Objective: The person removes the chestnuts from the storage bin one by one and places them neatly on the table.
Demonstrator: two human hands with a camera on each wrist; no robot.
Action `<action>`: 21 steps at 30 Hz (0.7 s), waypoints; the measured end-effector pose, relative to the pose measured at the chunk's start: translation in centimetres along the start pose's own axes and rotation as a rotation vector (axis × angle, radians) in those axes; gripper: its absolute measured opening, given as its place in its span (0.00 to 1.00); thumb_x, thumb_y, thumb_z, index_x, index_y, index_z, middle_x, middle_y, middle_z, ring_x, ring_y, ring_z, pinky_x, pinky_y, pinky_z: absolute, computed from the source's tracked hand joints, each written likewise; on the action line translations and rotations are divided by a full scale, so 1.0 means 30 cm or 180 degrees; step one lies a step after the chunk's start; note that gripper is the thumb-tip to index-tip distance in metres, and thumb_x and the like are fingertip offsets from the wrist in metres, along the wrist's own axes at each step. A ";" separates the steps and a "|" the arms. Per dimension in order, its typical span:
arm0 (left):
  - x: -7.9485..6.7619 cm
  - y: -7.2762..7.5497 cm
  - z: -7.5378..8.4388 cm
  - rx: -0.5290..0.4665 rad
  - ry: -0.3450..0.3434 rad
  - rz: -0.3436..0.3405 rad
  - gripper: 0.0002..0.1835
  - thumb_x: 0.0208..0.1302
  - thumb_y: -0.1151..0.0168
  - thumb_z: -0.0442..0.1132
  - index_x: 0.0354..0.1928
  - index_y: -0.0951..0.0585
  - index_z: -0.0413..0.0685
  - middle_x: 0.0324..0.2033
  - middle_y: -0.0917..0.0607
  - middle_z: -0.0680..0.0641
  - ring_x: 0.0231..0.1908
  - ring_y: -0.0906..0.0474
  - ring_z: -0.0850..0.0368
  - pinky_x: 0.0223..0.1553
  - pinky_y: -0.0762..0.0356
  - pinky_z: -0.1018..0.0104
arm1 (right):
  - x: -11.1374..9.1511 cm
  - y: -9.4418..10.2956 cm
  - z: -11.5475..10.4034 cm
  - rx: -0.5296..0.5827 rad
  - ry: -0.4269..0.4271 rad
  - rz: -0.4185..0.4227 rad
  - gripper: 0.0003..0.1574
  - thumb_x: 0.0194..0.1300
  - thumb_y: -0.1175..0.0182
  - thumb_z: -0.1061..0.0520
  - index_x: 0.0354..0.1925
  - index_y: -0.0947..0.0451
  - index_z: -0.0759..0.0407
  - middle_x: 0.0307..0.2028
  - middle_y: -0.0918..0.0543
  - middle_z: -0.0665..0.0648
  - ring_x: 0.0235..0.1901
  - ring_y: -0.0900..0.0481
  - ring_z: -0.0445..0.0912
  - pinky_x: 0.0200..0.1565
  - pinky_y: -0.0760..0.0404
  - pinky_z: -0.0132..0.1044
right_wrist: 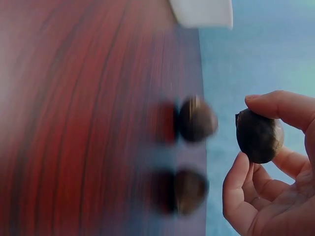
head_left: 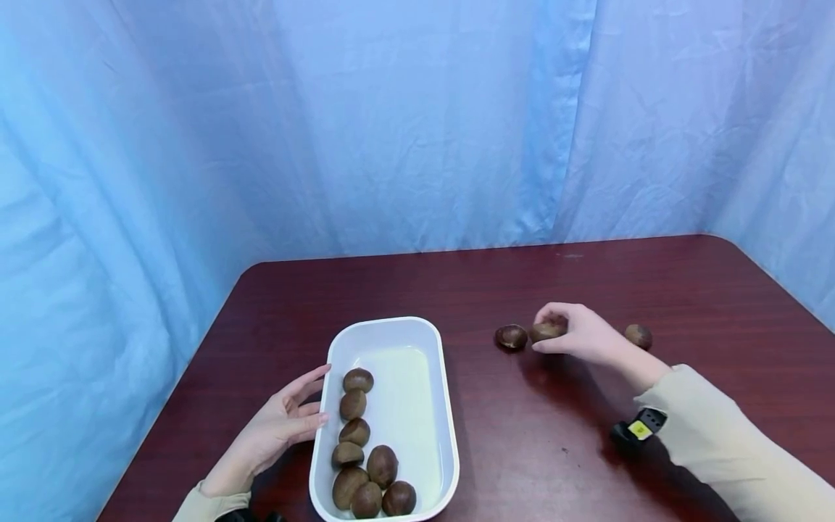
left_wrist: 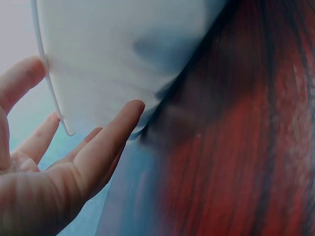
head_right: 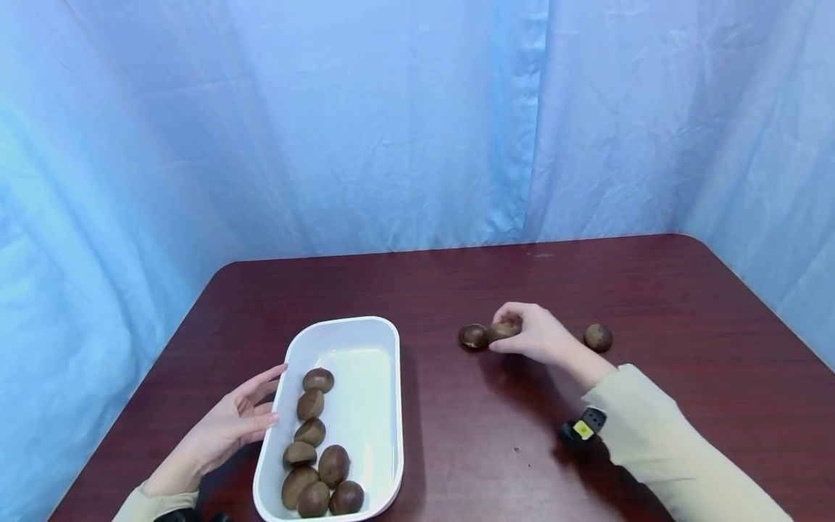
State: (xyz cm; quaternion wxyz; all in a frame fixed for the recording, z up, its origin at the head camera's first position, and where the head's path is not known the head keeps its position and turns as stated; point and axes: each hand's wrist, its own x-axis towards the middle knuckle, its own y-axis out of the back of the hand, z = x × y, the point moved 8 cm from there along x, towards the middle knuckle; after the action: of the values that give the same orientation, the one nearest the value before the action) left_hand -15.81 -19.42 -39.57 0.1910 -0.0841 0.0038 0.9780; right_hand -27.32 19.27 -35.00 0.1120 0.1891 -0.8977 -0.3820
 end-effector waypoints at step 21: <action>-0.003 0.006 -0.005 -0.0053 0.0032 0.0012 0.42 0.64 0.41 0.31 0.74 0.54 0.41 0.67 0.47 0.29 0.51 0.21 0.60 0.46 0.20 0.63 | -0.202 0.321 0.396 -0.0358 -0.0961 0.0420 0.28 0.61 0.37 0.45 0.49 0.27 0.66 0.39 0.22 0.57 0.28 0.29 0.33 0.29 0.26 0.33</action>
State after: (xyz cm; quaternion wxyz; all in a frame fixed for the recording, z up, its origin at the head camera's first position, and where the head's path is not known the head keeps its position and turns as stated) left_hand -15.78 -19.62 -39.70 0.1884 -0.0906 -0.0031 0.9779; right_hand -28.40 35.63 -36.45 0.0112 0.0637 -0.8920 -0.4475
